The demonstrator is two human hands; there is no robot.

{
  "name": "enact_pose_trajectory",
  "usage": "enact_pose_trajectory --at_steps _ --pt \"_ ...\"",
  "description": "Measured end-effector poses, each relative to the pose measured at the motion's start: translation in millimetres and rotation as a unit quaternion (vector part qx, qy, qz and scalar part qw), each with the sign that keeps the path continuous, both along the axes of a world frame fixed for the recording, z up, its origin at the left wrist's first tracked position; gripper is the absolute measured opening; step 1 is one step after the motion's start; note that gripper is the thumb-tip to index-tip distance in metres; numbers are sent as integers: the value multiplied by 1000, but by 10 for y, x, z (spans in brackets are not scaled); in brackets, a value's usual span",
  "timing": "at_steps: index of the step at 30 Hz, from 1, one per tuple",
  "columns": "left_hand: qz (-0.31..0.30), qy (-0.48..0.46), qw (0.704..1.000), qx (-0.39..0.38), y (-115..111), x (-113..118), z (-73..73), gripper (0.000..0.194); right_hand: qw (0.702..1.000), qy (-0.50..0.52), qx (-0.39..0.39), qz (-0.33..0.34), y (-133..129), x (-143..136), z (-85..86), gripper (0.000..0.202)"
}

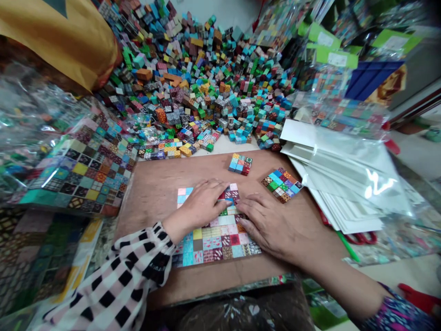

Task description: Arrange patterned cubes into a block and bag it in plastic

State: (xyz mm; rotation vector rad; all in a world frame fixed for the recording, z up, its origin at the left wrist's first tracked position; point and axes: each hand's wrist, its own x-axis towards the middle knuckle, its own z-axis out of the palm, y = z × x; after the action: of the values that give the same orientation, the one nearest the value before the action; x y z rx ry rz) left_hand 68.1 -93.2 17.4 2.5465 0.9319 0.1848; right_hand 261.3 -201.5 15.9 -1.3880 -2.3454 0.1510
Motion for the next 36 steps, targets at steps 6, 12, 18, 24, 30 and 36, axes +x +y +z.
enact_pose_trajectory --at_steps 6,12,18,24,30,36 --pt "-4 -1 1000 5 -4 2 -1 45 1000 5 9 4 146 17 55 33" --pt "-5 -6 1000 6 0 -9 -13 47 999 29 10 -11 266 30 34 32" --pt "-6 -9 1000 7 -2 -9 -22 44 998 49 -25 -20 283 21 34 30" --pt "-3 -11 1000 1 -2 -9 -20 47 997 73 -33 -12 404 55 -38 34" --pt "5 -18 1000 -11 -12 -4 -47 53 993 103 -36 -51 306 87 50 36" --pt "47 -86 995 -7 37 -206 111 44 995 74 -23 -63 -129 113 41 38"
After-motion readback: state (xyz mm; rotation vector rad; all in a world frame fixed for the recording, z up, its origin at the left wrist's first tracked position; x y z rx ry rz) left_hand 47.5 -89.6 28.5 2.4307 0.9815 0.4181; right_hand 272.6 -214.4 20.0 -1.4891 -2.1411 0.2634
